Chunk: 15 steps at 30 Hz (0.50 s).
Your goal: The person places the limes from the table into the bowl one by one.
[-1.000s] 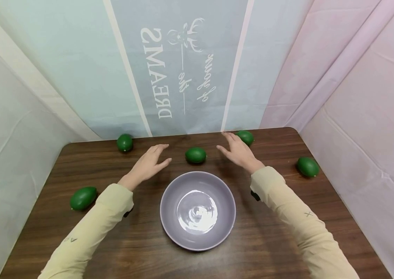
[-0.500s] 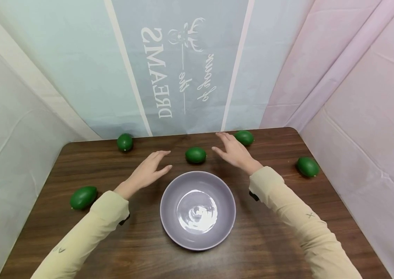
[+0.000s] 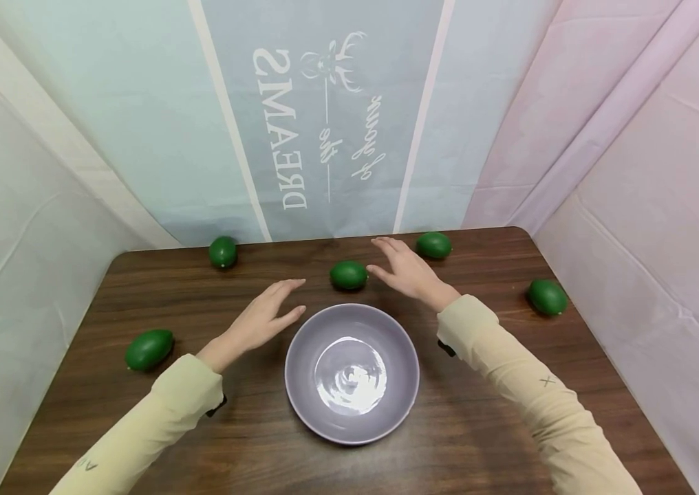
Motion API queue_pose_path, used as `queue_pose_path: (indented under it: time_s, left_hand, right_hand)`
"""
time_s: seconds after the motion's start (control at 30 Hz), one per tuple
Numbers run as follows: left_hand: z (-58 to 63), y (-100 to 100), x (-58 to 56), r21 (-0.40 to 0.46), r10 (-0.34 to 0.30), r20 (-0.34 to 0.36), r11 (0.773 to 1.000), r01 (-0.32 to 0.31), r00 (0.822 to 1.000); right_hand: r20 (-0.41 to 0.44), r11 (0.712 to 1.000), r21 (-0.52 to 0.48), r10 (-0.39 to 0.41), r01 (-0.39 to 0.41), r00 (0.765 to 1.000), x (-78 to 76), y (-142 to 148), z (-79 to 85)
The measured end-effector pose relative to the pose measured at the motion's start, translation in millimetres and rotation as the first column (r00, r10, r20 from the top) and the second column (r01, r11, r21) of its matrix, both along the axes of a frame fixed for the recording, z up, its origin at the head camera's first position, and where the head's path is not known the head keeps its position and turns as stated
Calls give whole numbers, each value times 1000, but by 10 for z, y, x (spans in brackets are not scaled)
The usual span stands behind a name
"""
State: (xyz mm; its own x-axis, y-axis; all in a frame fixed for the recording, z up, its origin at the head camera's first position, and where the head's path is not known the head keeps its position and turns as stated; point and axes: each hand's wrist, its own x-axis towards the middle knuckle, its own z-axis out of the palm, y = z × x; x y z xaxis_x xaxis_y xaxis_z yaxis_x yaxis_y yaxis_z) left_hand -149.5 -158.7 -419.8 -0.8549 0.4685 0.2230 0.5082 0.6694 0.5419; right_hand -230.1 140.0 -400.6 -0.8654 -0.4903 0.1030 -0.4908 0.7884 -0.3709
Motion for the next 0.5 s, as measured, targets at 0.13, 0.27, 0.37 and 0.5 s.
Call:
queue_pose_path:
  time_s: [0.13,0.27,0.37,0.5]
  left_hand:
    - [-3,15,67,8,-10,-4,1000,10,1000]
    - [-17,29,124,28,-14,-11,1000,15,1000]
    - [-38,32,161,37,-17,-14,999,17,1000]
    - [-71,28,207,34,-24,-10,999,24,1000]
  right_hand:
    - [-6,1000,2,26,-25,1000,-7,-31,-11]
    - [-26,998,5,59,-59,998,-30,-55,-30]
    - [-37,996,4,85,-85,996,-46,-70,-35]
    - [-41,994,2,113,-113,993,-60,-89,-43]
